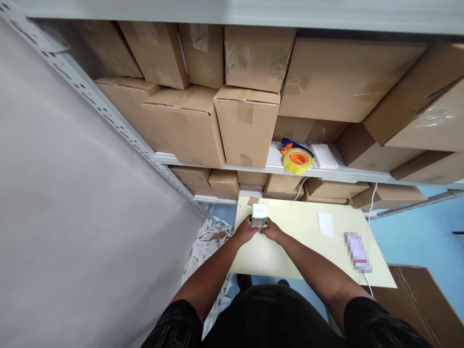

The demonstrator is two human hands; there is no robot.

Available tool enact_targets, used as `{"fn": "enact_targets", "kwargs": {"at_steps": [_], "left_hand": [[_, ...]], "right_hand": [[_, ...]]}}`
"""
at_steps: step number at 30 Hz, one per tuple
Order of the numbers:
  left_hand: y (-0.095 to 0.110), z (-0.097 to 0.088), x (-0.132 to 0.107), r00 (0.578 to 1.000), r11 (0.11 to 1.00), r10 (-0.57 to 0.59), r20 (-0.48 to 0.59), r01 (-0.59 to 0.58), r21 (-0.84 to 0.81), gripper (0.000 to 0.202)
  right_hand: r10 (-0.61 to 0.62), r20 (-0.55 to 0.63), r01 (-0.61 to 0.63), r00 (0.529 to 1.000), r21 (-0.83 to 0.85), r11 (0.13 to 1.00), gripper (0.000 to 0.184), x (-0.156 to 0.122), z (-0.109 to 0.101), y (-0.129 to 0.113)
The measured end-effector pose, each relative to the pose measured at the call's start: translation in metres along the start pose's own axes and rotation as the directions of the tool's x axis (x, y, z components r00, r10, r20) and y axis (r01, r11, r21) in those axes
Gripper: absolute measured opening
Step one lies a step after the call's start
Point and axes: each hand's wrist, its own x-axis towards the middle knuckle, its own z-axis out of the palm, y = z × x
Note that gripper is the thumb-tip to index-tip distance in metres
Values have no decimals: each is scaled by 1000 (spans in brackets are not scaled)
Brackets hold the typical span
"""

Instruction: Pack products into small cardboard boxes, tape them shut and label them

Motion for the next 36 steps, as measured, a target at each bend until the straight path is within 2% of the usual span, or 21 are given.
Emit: {"fn": "enact_targets", "kwargs": {"at_steps": [4, 6, 8, 10, 11, 12, 13, 14, 15, 16, 17, 18, 20, 21, 23, 25, 27, 31, 33, 35, 36], "left_hand": [[2, -15, 18, 999, 999, 32, -28, -32, 3, 69], [1, -18, 19, 999, 1000, -5, -36, 4, -23, 70], [-5, -22, 13, 991, 994, -111, -70, 110, -28, 72], [-15, -27, 1, 973, 980, -200, -112, 199, -25, 71], [-21, -31, -8, 970, 977, -212, -117, 211, -25, 66], [-29, -35, -19, 972, 978, -207, -111, 205, -28, 59], [-37, -40, -31, 973, 977, -211, -98, 210, -20, 52], [-45, -44, -43, 971, 974, -226, -80, 226, -8, 46], [-54, -48, -57, 971, 974, -227, -76, 228, 9, 42], [-63, -52, -69, 974, 976, -215, -73, 217, 27, 40], [-71, -55, -81, 977, 977, -205, -57, 208, 48, 38], [-78, -57, -91, 979, 977, -198, -48, 201, 72, 35], [-87, -60, -107, 980, 972, -193, -53, 198, 123, 32], [-89, -61, -112, 979, 968, -195, -57, 202, 147, 32], [-88, -61, -120, 979, 958, -196, -61, 204, 202, 30], [-81, -60, -123, 981, 944, -188, -58, 196, 264, 27], [-73, -58, -125, 985, 931, -165, -46, 171, 322, 23], [-62, -52, -123, 989, 911, -150, 2, 138, 389, 22], [-60, -49, -120, 988, 903, -150, 21, 129, 411, 20], [-58, -46, -117, 991, 898, -132, 35, 105, 428, 20], [-55, -45, -115, 992, 896, -120, 42, 90, 435, 20]], "right_hand": [[9, -33, -10, 999, -21, 1000, 66, 11, -1, -31], [-2, -64, -1, 998, -41, 999, 59, 5, -11, -44], [-27, -104, 21, 994, -62, 998, 45, -13, -32, -55], [-103, -191, 87, 976, -94, 992, 28, -41, -66, -71], [-231, -298, 192, 926, -154, 969, 21, -57, -88, -81], [-354, -418, 277, 837, -234, 932, 20, -72, -112, -93], [-444, -531, 307, 721, -330, 893, 20, -84, -138, -108], [-490, -646, 266, 586, -417, 869, 21, -92, -164, -124], [-513, -715, 192, 475, -485, 853, 23, -95, -189, -141], [-529, -747, 118, 402, -531, 839, 27, -93, -212, -159], [-539, -754, 51, 374, -564, 824, 33, -86, -232, -176], [-528, -751, -16, 396, -580, 814, 37, -76, -249, -191], [-426, -707, -126, 565, -584, 802, 37, -52, -270, -214], [-388, -684, -143, 618, -583, 800, 32, -39, -276, -222], [-329, -644, -156, 691, -577, 802, 23, -22, -281, -227], [-315, -633, -154, 707, -573, 805, 23, -18, -280, -224], [-321, -639, -151, 699, -571, 807, 31, -28, -278, -215], [-343, -696, -159, 631, -549, 820, 38, -76, -270, -181], [-324, -729, -176, 603, -518, 837, 35, -106, -257, -151], [-275, -745, -181, 608, -467, 865, 33, -131, -238, -108], [-237, -736, -181, 634, -439, 880, 32, -142, -225, -82]]}}
